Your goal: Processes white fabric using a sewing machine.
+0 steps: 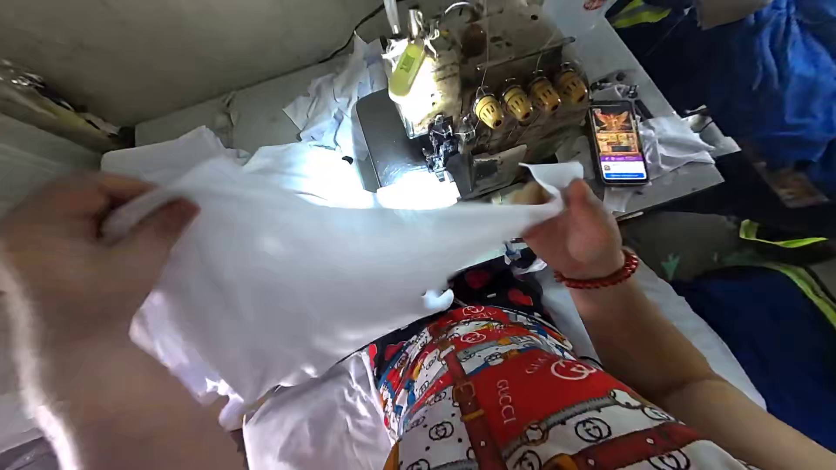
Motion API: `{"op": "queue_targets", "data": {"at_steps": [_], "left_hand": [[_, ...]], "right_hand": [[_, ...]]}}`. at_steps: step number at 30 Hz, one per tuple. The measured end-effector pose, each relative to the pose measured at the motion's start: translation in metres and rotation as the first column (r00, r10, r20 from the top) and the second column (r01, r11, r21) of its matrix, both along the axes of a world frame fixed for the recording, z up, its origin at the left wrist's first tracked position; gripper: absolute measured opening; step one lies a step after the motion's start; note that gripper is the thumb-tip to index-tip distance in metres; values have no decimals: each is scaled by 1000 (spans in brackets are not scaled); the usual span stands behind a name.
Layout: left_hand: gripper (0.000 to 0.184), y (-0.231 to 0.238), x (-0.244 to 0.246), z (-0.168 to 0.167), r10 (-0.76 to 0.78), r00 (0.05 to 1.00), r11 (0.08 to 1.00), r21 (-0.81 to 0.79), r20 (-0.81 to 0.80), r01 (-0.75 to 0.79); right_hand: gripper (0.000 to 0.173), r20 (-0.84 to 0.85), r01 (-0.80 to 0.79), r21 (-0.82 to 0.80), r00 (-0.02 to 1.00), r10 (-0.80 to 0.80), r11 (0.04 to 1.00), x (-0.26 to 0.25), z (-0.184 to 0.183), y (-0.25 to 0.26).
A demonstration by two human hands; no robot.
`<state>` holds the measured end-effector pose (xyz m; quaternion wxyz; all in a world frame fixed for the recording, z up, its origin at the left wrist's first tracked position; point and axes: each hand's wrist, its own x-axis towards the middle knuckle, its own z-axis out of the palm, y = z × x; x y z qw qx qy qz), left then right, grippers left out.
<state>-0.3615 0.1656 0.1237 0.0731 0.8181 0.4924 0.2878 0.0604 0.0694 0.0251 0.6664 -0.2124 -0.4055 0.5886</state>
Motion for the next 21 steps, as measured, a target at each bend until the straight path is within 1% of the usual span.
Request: {"op": "queue_targets", "data": {"at_steps": [1,2,3,4,5,6,7,9,10,11,13,15,19,21], "left_hand": [[43,10,26,3,87,995,996,-17,-56,-88],[41,19,51,0,116,990,992,-47,-80,-121],[35,29,71,-13,76,994,996,-35,-76,-79],[31,37,90,-33,7,999,1000,9,-51,-6],[28,39,112,-54,-59,998,997,43,-3,60],[27,36,138,-72,-104,993,994,35,50,102],[25,31,162,-87,-132,985,991,5,110,132],[25,21,195,-116,-169,967,984,-26,192,177],[27,17,205,-125,-170,962,983,-31,214,181],[26,13,211,-131,-165,960,984,-28,227,176],[18,9,215,-133,-176,950,983,-7,259,184],[12,9,214,-129,-191,944,979,-14,270,202],[9,10,206,-112,-212,949,962,-122,231,244],[11,10,199,-103,-211,952,946,-199,222,256]], "right_hand": [[23,62,28,-9,998,-28,1000,-4,-2,6],[19,102,63,-34,993,-60,997,-8,-5,11],[13,121,110,-72,988,-100,991,-13,-9,15],[13,127,147,-110,983,-133,983,-18,-13,17],[20,151,172,-143,977,-150,975,-20,-17,17],[26,197,193,-165,967,-159,967,-22,-21,17],[26,256,206,-170,954,-159,964,-22,-25,16],[16,361,214,-151,921,-148,965,-20,-30,13],[10,408,214,-135,902,-143,967,-18,-31,11],[9,451,208,-121,882,-133,971,-16,-31,9],[17,536,185,-78,836,-115,980,-11,-30,4],[19,568,157,-7,814,-125,988,-9,-28,1],[10,485,40,147,868,-108,988,-19,-19,-1],[7,485,-34,218,871,-78,975,-30,-13,0]]}}
